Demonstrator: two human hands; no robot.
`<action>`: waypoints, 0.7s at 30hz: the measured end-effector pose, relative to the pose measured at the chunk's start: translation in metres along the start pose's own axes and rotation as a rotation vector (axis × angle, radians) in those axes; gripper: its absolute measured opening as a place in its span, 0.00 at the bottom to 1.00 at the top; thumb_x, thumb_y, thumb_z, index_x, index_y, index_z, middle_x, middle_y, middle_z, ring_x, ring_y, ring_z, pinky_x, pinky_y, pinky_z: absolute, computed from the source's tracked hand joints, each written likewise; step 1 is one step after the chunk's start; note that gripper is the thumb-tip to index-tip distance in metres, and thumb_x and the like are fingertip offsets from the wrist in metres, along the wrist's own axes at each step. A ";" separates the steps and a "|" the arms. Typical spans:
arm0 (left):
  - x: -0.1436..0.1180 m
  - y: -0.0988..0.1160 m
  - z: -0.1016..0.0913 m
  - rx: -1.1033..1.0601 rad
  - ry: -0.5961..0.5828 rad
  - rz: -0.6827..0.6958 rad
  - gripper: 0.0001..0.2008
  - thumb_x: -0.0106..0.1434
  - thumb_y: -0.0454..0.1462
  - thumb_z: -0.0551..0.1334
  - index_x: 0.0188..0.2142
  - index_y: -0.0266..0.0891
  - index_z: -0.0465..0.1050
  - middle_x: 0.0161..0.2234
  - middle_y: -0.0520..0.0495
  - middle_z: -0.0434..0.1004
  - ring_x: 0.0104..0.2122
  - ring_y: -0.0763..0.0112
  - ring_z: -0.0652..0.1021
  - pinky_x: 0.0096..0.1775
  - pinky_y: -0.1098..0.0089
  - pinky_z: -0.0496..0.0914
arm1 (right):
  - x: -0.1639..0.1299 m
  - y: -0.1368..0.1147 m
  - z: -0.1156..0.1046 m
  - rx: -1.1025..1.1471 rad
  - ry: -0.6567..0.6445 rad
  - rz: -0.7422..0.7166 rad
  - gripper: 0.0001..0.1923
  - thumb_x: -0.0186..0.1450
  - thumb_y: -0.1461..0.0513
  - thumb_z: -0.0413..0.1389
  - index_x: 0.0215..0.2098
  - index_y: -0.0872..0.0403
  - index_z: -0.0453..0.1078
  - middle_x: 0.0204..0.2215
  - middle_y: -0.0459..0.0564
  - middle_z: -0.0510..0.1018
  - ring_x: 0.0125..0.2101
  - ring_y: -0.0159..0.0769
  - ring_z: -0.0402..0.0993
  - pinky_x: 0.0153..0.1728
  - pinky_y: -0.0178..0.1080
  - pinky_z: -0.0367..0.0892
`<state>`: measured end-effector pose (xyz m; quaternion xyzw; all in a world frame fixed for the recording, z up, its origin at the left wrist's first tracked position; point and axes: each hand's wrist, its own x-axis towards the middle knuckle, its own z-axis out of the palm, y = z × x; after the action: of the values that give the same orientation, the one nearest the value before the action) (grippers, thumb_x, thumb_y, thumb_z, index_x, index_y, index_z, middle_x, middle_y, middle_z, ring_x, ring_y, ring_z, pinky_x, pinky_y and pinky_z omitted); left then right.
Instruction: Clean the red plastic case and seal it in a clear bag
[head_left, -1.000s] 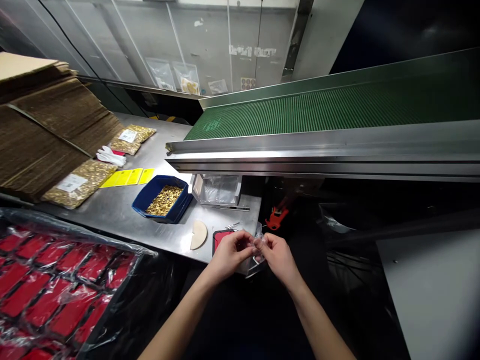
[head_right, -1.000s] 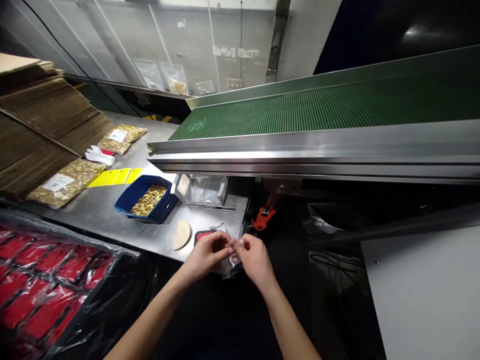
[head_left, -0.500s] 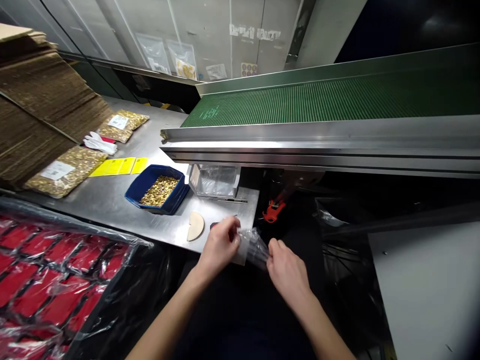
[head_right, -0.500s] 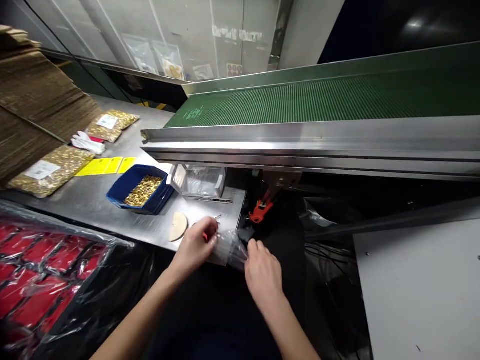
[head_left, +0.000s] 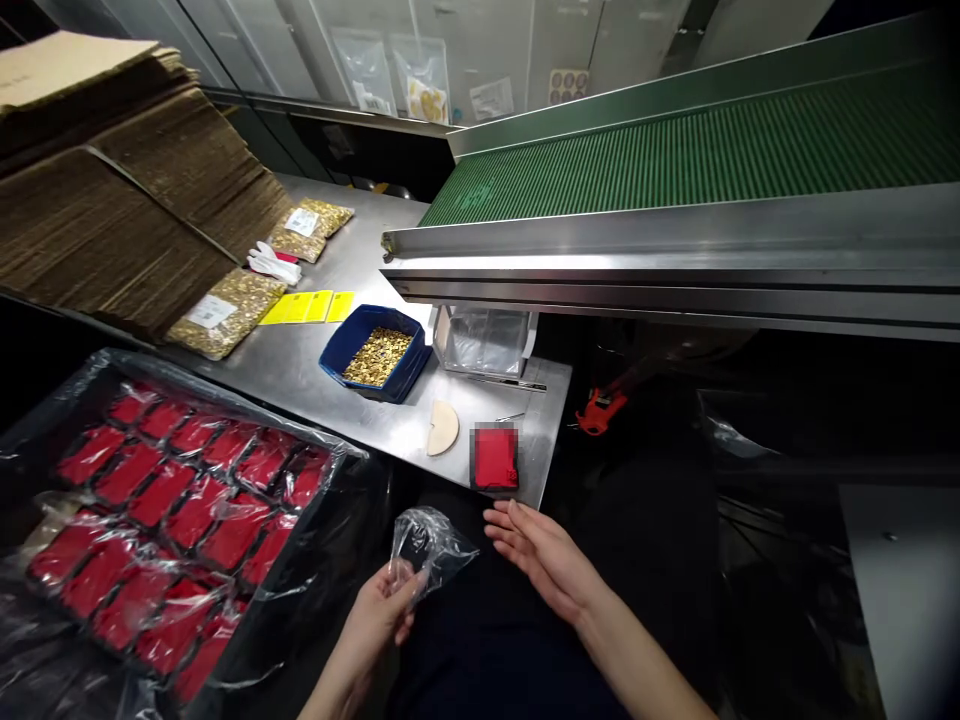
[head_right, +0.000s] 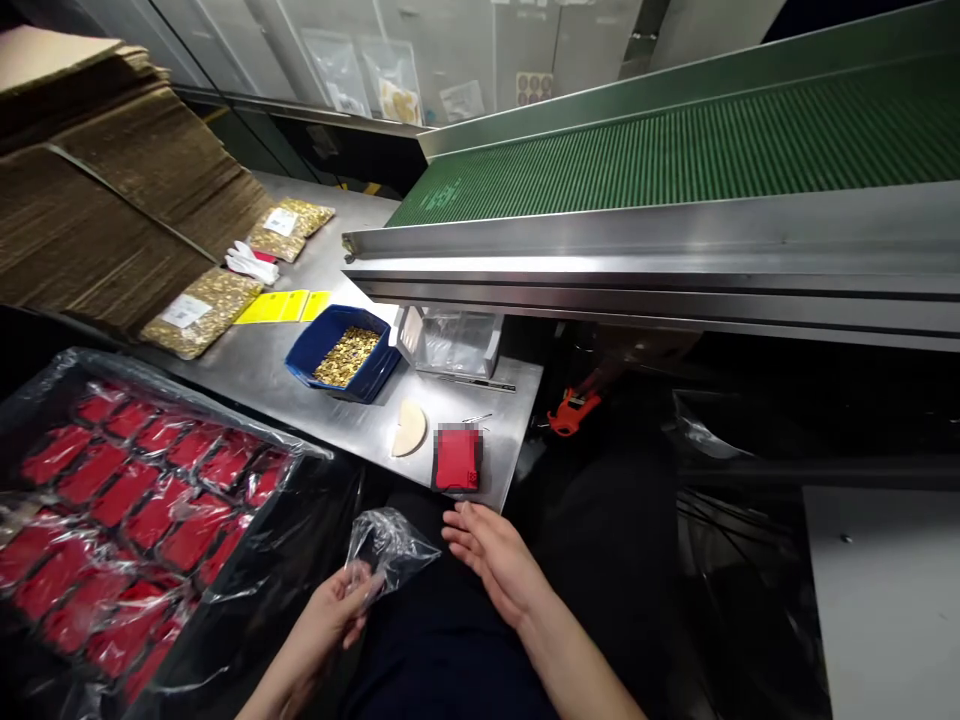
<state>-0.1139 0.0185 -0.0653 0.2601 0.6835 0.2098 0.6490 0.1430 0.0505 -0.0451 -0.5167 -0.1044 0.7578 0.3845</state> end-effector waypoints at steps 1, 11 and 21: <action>0.000 0.000 -0.001 -0.001 0.019 0.010 0.25 0.54 0.55 0.72 0.32 0.41 0.63 0.16 0.62 0.60 0.14 0.82 0.58 0.17 0.81 0.53 | 0.009 0.008 0.008 0.116 0.021 0.007 0.25 0.66 0.44 0.60 0.50 0.54 0.74 0.54 0.60 0.79 0.53 0.44 0.78 0.54 0.45 0.73; 0.003 0.018 0.022 0.243 0.162 0.205 0.21 0.56 0.53 0.68 0.31 0.43 0.61 0.17 0.61 0.60 0.13 0.73 0.65 0.14 0.75 0.58 | -0.002 0.010 0.019 -0.166 0.170 -0.333 0.20 0.64 0.49 0.63 0.46 0.54 0.77 0.45 0.54 0.83 0.47 0.46 0.79 0.51 0.44 0.72; -0.001 0.027 0.035 0.350 0.148 0.296 0.16 0.68 0.52 0.57 0.38 0.42 0.70 0.22 0.55 0.71 0.18 0.69 0.71 0.20 0.73 0.61 | -0.055 0.021 0.004 -1.718 -0.024 -0.607 0.09 0.63 0.68 0.58 0.40 0.50 0.73 0.34 0.46 0.80 0.31 0.41 0.76 0.31 0.40 0.62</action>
<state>-0.0770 0.0370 -0.0496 0.4500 0.7096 0.1996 0.5041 0.1395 -0.0005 -0.0164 -0.5677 -0.7685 0.2909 0.0492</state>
